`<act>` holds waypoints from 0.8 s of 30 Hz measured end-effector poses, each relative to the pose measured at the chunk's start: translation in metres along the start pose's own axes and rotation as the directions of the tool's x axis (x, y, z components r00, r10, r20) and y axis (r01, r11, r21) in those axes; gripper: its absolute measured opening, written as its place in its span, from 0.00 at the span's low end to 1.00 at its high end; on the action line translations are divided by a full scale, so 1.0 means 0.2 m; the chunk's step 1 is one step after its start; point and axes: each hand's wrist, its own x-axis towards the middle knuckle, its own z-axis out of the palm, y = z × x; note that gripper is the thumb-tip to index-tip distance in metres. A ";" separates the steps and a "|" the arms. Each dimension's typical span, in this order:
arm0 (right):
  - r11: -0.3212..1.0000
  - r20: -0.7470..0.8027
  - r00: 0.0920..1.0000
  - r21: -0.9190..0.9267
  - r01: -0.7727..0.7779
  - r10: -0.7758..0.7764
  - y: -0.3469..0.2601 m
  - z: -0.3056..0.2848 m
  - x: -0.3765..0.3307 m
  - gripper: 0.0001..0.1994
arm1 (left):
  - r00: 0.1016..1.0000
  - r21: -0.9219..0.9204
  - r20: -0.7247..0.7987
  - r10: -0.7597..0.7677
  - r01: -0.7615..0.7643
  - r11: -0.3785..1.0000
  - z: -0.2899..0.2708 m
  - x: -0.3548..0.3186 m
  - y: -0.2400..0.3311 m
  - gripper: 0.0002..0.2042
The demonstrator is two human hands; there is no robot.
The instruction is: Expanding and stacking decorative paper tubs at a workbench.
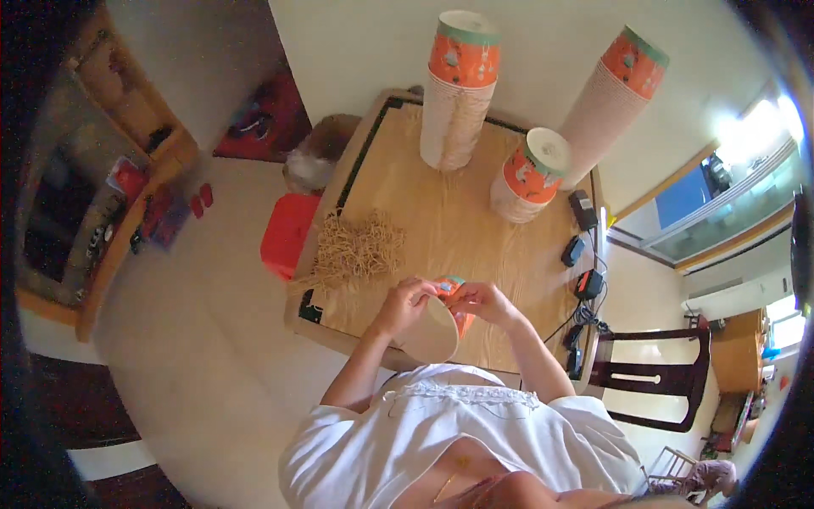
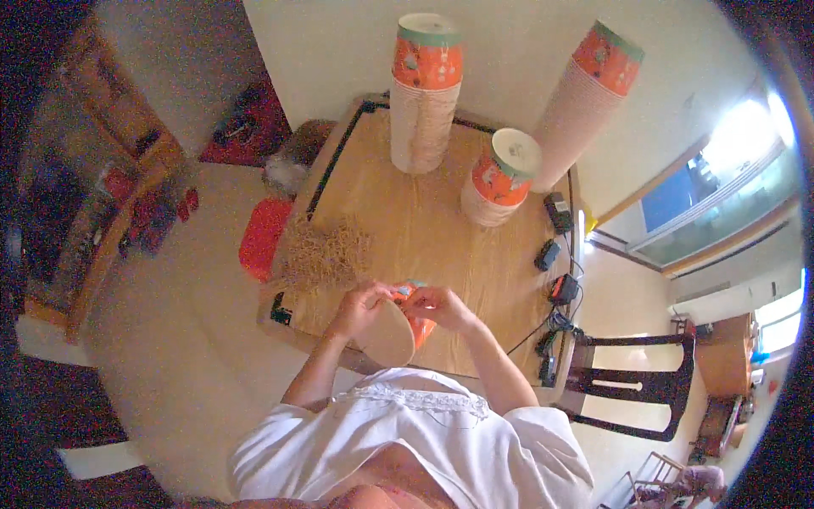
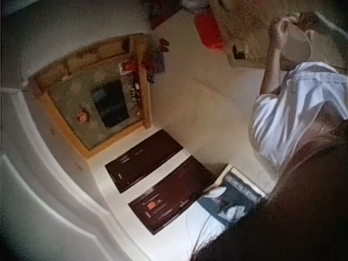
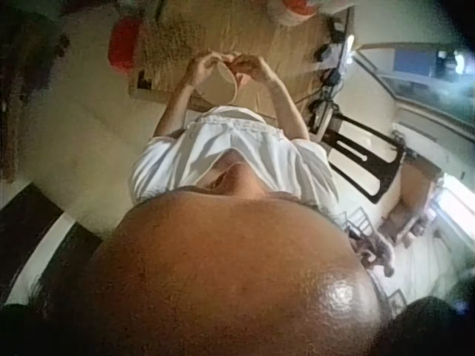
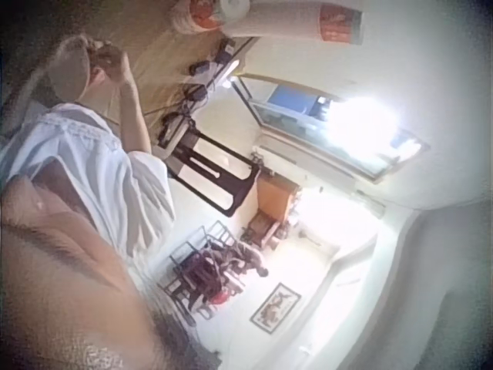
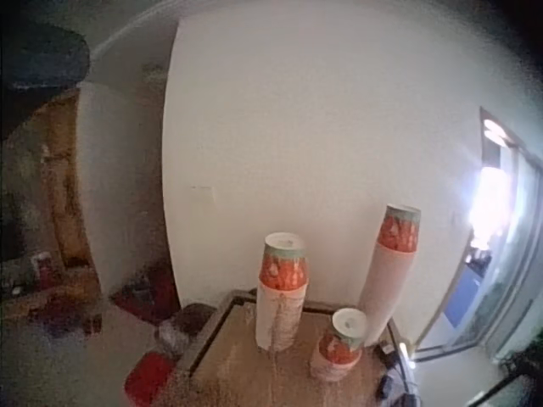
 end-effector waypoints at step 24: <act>0.844 -0.043 0.987 -0.524 0.112 -0.157 0.02 0.14 -0.03 0.07 | 0.956 0.400 0.029 -0.294 0.258 0.879 0.06 -0.13 0.23 0.12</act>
